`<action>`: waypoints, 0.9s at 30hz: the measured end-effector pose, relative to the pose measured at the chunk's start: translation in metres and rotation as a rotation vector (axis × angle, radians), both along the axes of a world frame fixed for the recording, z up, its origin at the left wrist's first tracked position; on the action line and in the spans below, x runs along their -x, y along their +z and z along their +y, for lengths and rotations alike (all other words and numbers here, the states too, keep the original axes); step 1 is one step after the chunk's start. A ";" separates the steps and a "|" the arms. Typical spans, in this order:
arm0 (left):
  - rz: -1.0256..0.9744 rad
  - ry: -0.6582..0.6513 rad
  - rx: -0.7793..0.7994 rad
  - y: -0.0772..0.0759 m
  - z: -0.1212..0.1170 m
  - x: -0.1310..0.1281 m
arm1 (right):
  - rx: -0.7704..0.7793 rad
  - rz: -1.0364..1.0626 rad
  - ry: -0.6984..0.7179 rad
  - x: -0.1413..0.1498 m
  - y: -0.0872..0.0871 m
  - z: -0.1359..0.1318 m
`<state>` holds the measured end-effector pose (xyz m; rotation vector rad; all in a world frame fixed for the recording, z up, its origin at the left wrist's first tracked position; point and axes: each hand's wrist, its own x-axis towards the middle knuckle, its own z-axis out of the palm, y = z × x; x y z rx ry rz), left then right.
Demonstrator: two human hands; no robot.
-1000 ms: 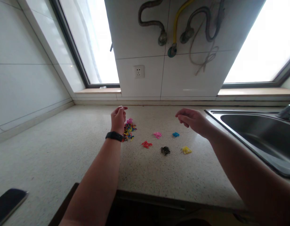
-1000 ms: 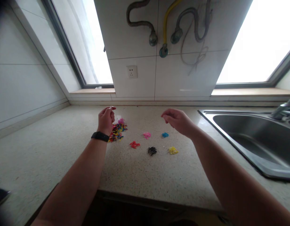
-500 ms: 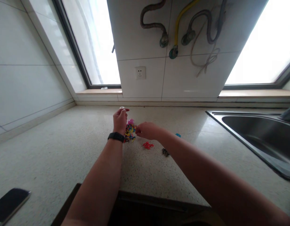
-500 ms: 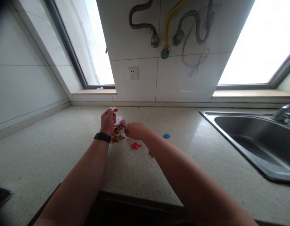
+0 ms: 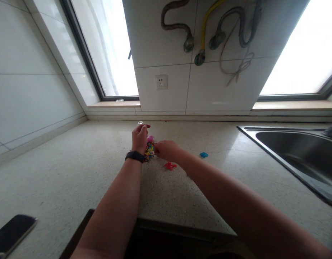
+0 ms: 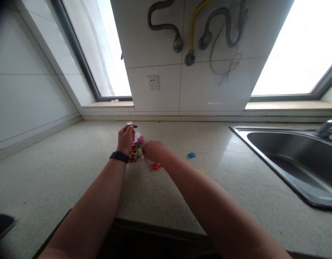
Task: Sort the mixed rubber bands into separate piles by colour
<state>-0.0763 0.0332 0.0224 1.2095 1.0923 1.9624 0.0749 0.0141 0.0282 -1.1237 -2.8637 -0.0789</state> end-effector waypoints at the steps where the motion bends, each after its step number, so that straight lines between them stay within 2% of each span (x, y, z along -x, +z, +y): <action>1: 0.000 -0.001 -0.001 0.000 0.000 0.000 | -0.004 0.023 0.003 -0.002 0.002 0.000; 9: 0.026 0.008 0.000 0.000 -0.002 -0.002 | 0.007 0.175 0.003 -0.013 0.013 -0.002; 18: 0.026 0.017 0.005 -0.001 0.000 0.000 | 0.015 0.032 0.000 0.003 -0.002 -0.002; 22: 0.017 0.010 0.001 0.000 0.000 -0.001 | 0.023 0.028 -0.018 0.001 -0.004 -0.002; 27: 0.015 0.012 0.009 0.001 0.001 -0.002 | 0.018 0.201 0.014 -0.018 0.009 -0.002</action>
